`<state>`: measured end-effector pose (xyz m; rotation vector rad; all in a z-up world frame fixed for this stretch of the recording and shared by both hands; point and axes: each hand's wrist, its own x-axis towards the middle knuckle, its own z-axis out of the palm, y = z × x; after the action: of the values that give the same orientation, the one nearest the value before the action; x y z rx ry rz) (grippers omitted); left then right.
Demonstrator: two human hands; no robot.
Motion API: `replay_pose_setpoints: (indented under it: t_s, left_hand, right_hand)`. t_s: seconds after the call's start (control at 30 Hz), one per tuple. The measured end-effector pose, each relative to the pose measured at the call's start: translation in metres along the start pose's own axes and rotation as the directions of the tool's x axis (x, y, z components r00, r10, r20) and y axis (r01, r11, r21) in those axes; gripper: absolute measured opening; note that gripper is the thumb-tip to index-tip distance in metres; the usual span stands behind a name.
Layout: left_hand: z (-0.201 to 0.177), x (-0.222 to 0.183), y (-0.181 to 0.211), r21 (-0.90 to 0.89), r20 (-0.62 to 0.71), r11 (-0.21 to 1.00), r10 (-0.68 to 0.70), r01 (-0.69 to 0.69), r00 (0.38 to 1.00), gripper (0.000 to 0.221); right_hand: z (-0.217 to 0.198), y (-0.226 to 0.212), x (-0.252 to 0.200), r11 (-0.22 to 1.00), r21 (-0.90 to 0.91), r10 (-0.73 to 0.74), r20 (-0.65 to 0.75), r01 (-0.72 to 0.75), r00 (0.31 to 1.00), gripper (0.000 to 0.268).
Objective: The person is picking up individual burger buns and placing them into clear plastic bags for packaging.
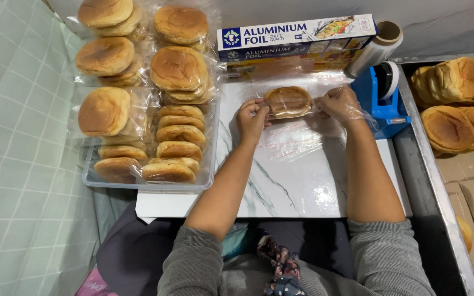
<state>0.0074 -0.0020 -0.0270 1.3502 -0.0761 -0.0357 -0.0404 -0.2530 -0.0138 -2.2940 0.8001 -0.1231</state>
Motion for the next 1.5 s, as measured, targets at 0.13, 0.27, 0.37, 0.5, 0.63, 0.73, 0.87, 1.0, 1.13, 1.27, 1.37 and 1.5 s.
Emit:
replay_pose_setpoints:
  t_s: [0.13, 0.27, 0.37, 0.5, 0.63, 0.73, 0.87, 1.0, 1.13, 1.27, 1.37, 1.5]
  left_hand:
    - [0.002, 0.001, -0.003, -0.08, 0.003, 0.997, -0.004, 0.005, 1.0, 0.021]
    - [0.005, -0.001, 0.001, -0.147, 0.004, 0.989, -0.004, 0.004, 1.0, 0.024]
    - [0.004, -0.002, -0.001, -0.157, 0.018, 0.987, 0.021, -0.018, 1.0, 0.026]
    - [0.004, 0.006, -0.013, -0.149, 0.007, 0.989, 0.004, -0.003, 1.0, 0.026]
    - [0.004, 0.007, -0.014, -0.243, 0.015, 0.969, -0.044, 0.046, 0.999, 0.029]
    - [0.005, 0.003, -0.008, -0.297, 0.034, 0.953, -0.058, 0.065, 0.998, 0.03]
    - [0.005, 0.005, -0.013, -0.395, 0.085, 0.915, -0.056, 0.085, 0.995, 0.032]
    - [0.006, -0.003, 0.005, -0.425, 0.125, 0.904, 0.013, 0.042, 0.992, 0.034]
    - [0.003, -0.007, 0.01, -0.31, 0.13, 0.931, 0.241, -0.192, 0.962, 0.044]
    - [0.005, -0.014, 0.021, -0.355, 0.324, 0.93, 0.215, -0.092, 0.921, 0.11]
    - [0.008, -0.02, 0.013, -0.404, 0.498, 0.91, 0.13, 0.097, 0.858, 0.098]
    - [0.007, -0.01, -0.026, -0.424, 0.5, 0.84, -0.094, 0.338, 0.861, 0.065]
  right_hand:
    - [-0.015, 0.013, 0.004, 0.97, -0.206, -0.144, -0.057, 0.13, 0.988, 0.022]
    - [-0.029, 0.005, -0.003, 0.691, -0.021, -0.605, -0.563, 0.723, 0.563, 0.018]
    - [-0.024, -0.025, -0.013, 0.379, -0.279, -0.802, -0.574, 0.882, 0.163, 0.019]
    - [0.009, -0.05, -0.053, 0.332, -0.245, -0.924, -0.277, 0.911, 0.263, 0.025]
    - [-0.003, -0.072, -0.073, 0.25, -0.235, -0.968, -0.054, 0.939, 0.244, 0.041]
    - [-0.02, -0.085, -0.086, 0.344, -0.232, -0.925, 0.083, 0.91, 0.371, 0.044]
    - [-0.004, -0.059, -0.05, 0.359, -0.377, -0.898, 0.108, 0.854, 0.426, 0.05]
    - [-0.004, -0.045, -0.039, 0.256, -0.45, -0.966, -0.15, 0.855, 0.21, 0.047]
    - [0.006, -0.026, -0.017, 0.439, -0.116, -0.851, -0.372, 0.891, 0.371, 0.027]
    - [-0.034, -0.08, -0.073, 0.594, 0.744, -0.454, -0.005, 0.307, 0.891, 0.015]
    - [-0.006, -0.052, -0.057, 0.476, 0.877, -0.391, 0.137, 0.072, 0.91, 0.023]
    - [-0.003, -0.064, -0.068, 0.535, 0.844, -0.375, 0.28, -0.04, 0.884, 0.023]
